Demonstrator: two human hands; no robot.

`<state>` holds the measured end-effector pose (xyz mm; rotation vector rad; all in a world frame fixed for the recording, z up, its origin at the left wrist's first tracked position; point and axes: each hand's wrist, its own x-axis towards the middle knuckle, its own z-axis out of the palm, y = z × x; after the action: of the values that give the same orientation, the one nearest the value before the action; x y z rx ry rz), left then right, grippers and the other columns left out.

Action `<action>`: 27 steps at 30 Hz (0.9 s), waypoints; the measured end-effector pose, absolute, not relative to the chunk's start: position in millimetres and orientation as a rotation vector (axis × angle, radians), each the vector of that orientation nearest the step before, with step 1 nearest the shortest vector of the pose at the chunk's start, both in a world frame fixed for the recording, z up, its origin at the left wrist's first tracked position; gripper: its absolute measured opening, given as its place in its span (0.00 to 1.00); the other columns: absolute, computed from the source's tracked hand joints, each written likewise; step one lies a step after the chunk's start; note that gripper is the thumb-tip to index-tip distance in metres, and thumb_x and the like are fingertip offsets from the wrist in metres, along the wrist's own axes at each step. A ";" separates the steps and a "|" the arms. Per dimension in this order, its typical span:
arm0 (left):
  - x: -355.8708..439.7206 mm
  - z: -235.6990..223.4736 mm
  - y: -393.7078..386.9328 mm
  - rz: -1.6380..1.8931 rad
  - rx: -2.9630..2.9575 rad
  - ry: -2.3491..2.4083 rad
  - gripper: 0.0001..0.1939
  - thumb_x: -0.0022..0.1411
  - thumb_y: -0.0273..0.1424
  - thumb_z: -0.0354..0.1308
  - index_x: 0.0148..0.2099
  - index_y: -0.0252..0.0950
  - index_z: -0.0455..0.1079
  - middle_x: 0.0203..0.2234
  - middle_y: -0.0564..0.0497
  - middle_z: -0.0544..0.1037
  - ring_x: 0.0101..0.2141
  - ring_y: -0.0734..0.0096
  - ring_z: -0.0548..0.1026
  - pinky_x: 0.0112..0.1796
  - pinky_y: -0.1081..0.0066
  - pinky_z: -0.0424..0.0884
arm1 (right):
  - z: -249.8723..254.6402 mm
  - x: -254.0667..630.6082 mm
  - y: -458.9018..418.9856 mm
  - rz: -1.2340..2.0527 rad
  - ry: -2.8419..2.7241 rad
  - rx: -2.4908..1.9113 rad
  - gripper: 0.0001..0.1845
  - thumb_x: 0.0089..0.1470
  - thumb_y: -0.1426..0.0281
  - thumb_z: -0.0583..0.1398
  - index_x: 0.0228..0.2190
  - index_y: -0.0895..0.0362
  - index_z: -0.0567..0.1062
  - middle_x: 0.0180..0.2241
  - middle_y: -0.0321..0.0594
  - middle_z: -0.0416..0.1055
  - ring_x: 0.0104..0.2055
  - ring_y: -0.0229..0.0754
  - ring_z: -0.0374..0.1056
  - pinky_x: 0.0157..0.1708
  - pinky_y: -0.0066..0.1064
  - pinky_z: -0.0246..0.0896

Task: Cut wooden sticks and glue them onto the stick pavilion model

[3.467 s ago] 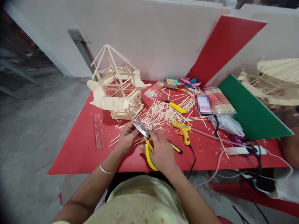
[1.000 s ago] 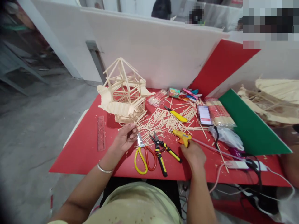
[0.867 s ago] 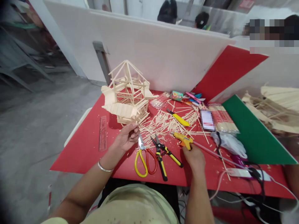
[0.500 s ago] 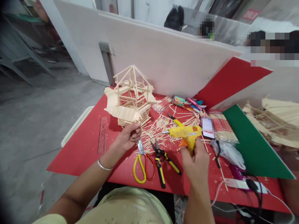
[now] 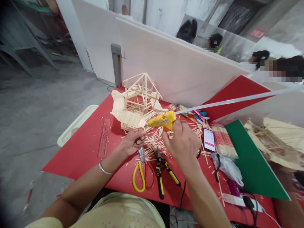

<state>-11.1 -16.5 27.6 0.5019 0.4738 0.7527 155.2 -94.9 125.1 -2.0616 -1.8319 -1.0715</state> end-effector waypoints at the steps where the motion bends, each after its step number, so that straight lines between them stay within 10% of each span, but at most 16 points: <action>1: -11.3 27.6 -16.3 0.746 0.493 0.472 0.17 0.46 0.32 0.71 0.26 0.32 0.65 0.17 0.57 0.67 0.14 0.88 0.57 0.14 0.82 0.46 | 125.3 155.6 -93.8 -1.078 -1.842 -2.068 0.21 0.59 0.56 0.54 0.45 0.60 0.70 0.34 0.44 0.70 0.31 0.42 0.61 0.28 0.33 0.41; 27: -9.4 26.2 -14.7 0.709 0.423 0.376 0.16 0.45 0.30 0.71 0.25 0.31 0.64 0.18 0.57 0.67 0.15 0.88 0.56 0.14 0.83 0.46 | 124.5 161.4 -85.7 -1.183 -1.890 -2.054 0.19 0.58 0.59 0.55 0.43 0.60 0.70 0.35 0.45 0.71 0.32 0.43 0.63 0.28 0.32 0.45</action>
<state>-9.4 -14.7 26.2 0.4225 0.3755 0.7088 161.4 -85.7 124.5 -2.0540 -1.8897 -1.1830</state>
